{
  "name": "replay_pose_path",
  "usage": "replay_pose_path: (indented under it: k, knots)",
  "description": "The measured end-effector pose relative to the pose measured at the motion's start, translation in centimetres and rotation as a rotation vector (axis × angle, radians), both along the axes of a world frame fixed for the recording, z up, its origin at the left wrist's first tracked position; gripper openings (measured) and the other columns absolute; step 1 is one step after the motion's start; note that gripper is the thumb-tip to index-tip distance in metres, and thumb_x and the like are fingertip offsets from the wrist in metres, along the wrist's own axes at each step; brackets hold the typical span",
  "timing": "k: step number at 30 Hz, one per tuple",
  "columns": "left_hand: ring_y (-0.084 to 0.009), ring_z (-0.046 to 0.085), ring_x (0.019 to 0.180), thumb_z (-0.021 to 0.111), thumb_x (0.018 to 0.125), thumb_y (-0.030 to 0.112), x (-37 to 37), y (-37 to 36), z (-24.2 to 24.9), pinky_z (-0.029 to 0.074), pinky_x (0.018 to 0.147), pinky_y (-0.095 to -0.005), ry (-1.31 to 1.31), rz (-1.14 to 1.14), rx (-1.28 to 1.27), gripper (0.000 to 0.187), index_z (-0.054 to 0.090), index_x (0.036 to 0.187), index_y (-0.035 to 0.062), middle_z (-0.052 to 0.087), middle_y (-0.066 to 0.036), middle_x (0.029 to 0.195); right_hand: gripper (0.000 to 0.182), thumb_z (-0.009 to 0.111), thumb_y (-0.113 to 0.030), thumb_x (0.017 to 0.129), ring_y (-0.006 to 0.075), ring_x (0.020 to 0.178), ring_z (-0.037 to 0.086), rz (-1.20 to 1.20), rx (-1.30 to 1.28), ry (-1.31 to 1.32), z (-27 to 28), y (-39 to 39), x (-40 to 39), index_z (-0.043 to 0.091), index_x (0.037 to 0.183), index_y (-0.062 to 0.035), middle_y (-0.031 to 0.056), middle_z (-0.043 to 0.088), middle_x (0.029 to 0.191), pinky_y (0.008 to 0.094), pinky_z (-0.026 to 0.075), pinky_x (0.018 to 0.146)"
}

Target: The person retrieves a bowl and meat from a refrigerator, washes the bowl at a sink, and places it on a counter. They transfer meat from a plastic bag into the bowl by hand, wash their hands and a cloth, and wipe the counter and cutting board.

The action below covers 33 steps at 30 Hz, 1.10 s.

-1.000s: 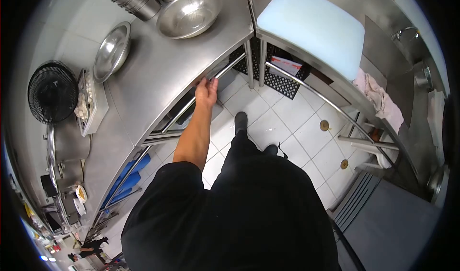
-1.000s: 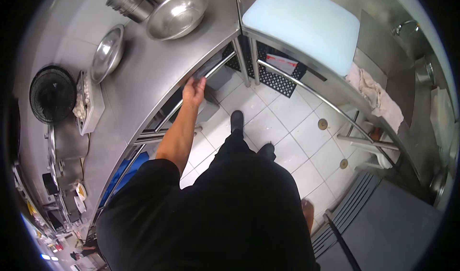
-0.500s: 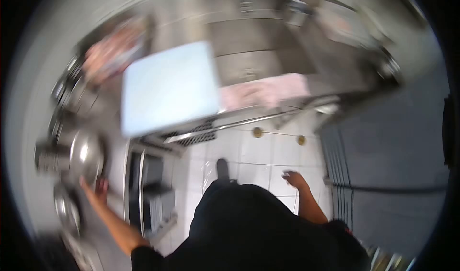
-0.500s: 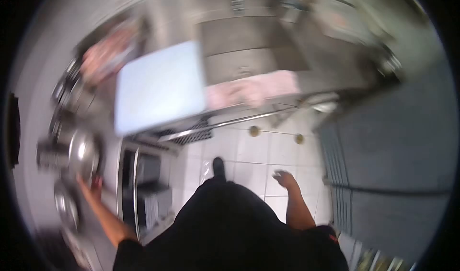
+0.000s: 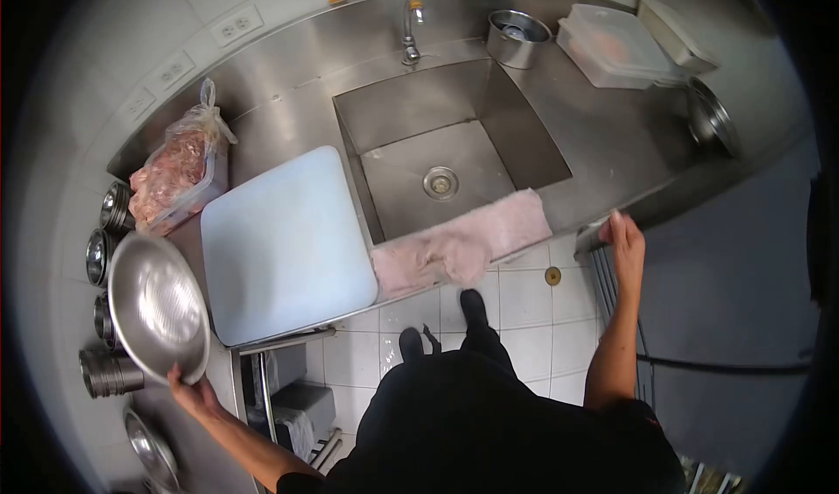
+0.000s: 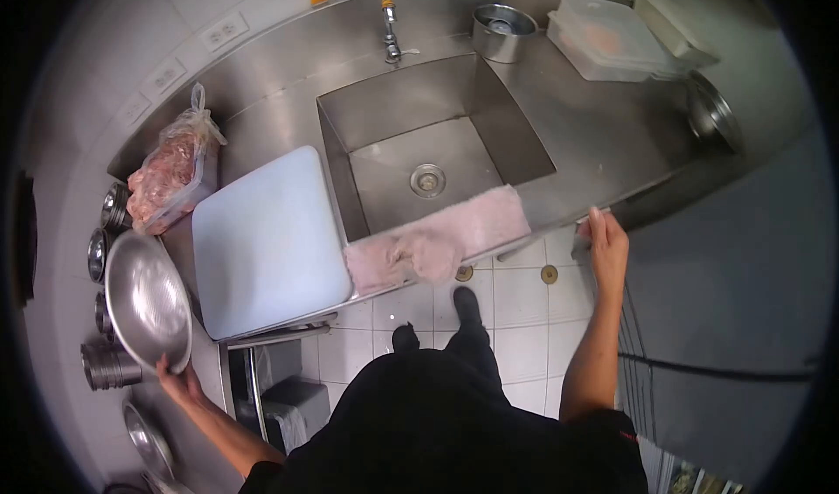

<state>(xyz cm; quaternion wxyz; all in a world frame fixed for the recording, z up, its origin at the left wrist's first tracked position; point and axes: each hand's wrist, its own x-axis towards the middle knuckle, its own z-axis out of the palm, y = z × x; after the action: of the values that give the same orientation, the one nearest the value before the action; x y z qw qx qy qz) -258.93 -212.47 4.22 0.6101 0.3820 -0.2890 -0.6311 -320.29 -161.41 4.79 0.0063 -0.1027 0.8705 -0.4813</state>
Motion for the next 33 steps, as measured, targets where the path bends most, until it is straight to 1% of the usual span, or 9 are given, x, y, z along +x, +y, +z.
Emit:
replay_pose_path:
  k: [3, 7, 9, 14, 19, 23, 29, 31, 33]
  knots:
    - [-0.0255, 0.056, 0.106, 0.061, 0.081, 0.01, -11.9, 3.3, 3.8, 0.045, 0.097, -0.0424, -0.133, -0.058, -0.039, 0.029, 0.056, 0.107, -0.0027, 0.059, -0.014, 0.111, 0.04, 0.058, -0.034, 0.093, 0.018, 0.083, 0.066, 0.281, -0.279, 0.047, -0.8, -10.4, -8.4, 0.063, 0.111, 0.0009, 0.0117, 0.068, 0.091, 0.0295, 0.05, 0.077]
    - [-0.0244, 0.057, 0.104, 0.061, 0.082, 0.013, -27.7, 9.2, 5.4, 0.046, 0.093, -0.0397, -0.179, -0.091, 0.038, 0.032, 0.056, 0.111, -0.0004, 0.059, -0.012, 0.108, 0.059, 0.061, -0.034, 0.088, 0.0337, 0.11, 0.06, 0.57, 0.064, 0.101, -5.5, -25.3, -19.9, 0.047, 0.134, -0.0005, 0.0179, 0.06, 0.124, 0.0381, 0.045, 0.095]
    - [-0.0242, 0.056, 0.104, 0.06, 0.083, 0.014, -34.0, 11.0, 4.6, 0.045, 0.092, -0.0387, -0.228, -0.125, 0.082, 0.037, 0.054, 0.116, -0.0014, 0.059, -0.012, 0.11, 0.069, 0.062, -0.037, 0.087, 0.0346, 0.118, 0.054, 0.618, 0.125, 0.117, -8.0, -32.5, -24.1, 0.039, 0.139, 0.0015, 0.0214, 0.056, 0.127, 0.0396, 0.041, 0.101]
    - [-0.0227, 0.051, 0.111, 0.058, 0.088, 0.02, -43.6, 14.7, 1.3, 0.037, 0.098, -0.0348, -0.523, -0.292, 0.042, 0.049, 0.047, 0.129, -0.0032, 0.056, -0.013, 0.119, 0.069, 0.061, -0.036, 0.085, 0.0337, 0.125, 0.049, 0.577, 0.153, -0.094, -6.8, -44.6, -26.9, 0.041, 0.137, 0.0044, 0.0252, 0.051, 0.132, 0.037, 0.038, 0.104]
    - [-0.0213, 0.047, 0.12, 0.051, 0.088, 0.012, -51.2, 10.5, -3.3, 0.034, 0.103, -0.0311, -0.744, -0.524, -0.058, 0.052, 0.043, 0.138, 0.0022, 0.053, -0.012, 0.13, 0.056, 0.06, -0.032, 0.085, 0.0304, 0.106, 0.062, 0.68, -0.121, -0.021, -4.7, -46.3, -27.0, 0.05, 0.132, -0.0028, 0.018, 0.066, 0.111, 0.037, 0.046, 0.094]
    - [-0.024, 0.052, 0.122, 0.046, 0.087, 0.005, -60.7, 7.2, -3.9, 0.037, 0.103, -0.0309, -1.038, -0.607, -0.445, 0.054, 0.045, 0.14, 0.0136, 0.055, -0.013, 0.132, 0.046, 0.06, -0.031, 0.086, 0.0299, 0.097, 0.065, 0.954, 0.084, 0.213, -1.5, -42.7, -29.4, 0.058, 0.126, -0.008, 0.0174, 0.067, 0.105, 0.0347, 0.049, 0.087]
    - [-0.0355, 0.057, 0.112, 0.05, 0.085, 0.007, -70.2, 6.6, -0.4, 0.046, 0.095, -0.0407, -1.696, -0.747, -0.72, 0.05, 0.052, 0.133, 0.0216, 0.057, -0.017, 0.126, 0.028, 0.053, -0.023, 0.089, 0.0358, 0.104, 0.061, 0.429, 0.286, 0.401, 4.5, -34.7, -40.9, 0.066, 0.11, -0.0102, 0.0133, 0.065, 0.115, 0.0454, 0.049, 0.089]
    - [-0.0343, 0.055, 0.115, 0.049, 0.083, 0.006, -72.4, 6.6, -0.2, 0.045, 0.098, -0.0405, -1.839, -0.848, -0.715, 0.051, 0.053, 0.131, 0.0214, 0.056, -0.016, 0.128, 0.032, 0.056, -0.024, 0.086, 0.0347, 0.11, 0.06, 0.455, 0.633, 0.28, 2.7, -33.9, -45.4, 0.065, 0.114, -0.0107, 0.0139, 0.063, 0.119, 0.045, 0.048, 0.091]
    - [-0.0342, 0.051, 0.12, 0.048, 0.082, 0.004, -72.8, 4.8, -4.4, 0.043, 0.1, -0.0409, -1.752, -0.732, -1.056, 0.053, 0.053, 0.132, 0.0216, 0.053, -0.015, 0.132, 0.041, 0.062, -0.03, 0.083, 0.0346, 0.108, 0.061, 0.566, 0.823, 0.221, 1.7, -33.1, -46.9, 0.063, 0.117, -0.0065, 0.017, 0.063, 0.118, 0.0441, 0.048, 0.091]
